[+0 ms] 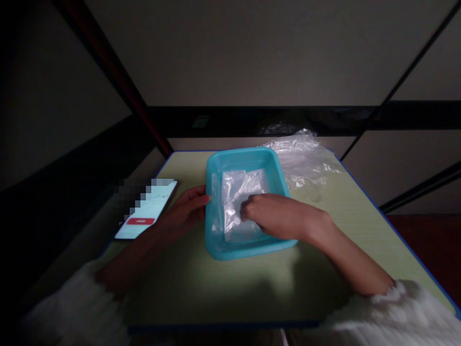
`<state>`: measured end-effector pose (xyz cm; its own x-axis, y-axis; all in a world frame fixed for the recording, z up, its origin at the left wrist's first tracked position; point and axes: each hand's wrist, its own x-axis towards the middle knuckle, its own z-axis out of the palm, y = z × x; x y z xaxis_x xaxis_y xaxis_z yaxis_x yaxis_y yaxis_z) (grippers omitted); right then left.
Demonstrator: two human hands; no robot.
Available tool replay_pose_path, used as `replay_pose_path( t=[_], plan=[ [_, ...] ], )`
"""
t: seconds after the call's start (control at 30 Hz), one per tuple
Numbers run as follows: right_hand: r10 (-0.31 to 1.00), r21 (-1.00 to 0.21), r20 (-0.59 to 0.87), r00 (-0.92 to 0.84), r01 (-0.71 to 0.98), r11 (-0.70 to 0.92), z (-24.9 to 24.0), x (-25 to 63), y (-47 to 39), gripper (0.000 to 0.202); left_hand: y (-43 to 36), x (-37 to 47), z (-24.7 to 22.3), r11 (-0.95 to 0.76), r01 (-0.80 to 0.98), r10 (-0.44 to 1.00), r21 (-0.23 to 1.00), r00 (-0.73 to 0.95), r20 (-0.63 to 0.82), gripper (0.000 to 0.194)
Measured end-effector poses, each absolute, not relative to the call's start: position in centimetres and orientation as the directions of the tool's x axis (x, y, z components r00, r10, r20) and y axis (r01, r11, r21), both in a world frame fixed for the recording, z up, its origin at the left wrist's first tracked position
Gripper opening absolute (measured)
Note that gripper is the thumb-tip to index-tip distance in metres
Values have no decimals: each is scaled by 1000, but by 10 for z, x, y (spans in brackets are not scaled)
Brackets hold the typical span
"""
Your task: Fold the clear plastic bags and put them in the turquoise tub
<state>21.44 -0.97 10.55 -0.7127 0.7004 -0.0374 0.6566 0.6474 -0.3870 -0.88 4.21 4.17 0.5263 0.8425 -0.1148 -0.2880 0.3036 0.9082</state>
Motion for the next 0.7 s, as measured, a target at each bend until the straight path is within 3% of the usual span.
replay_pose_path(
  t=[0.37,0.6,0.7],
  plan=[
    [774,-16,-37,-633,774,632,107,213,-9,26,42,-8,43,309,-307,852,900,510,-119,29],
    [812,28,228,-538,837,546,111,222,-3,28,44,-6,40,300,-352,875,887,471,-109,24],
    [785,-23,392,-479,848,529,118,226,-4,29,48,-5,40,285,-386,896,878,434,-100,24]
  ],
)
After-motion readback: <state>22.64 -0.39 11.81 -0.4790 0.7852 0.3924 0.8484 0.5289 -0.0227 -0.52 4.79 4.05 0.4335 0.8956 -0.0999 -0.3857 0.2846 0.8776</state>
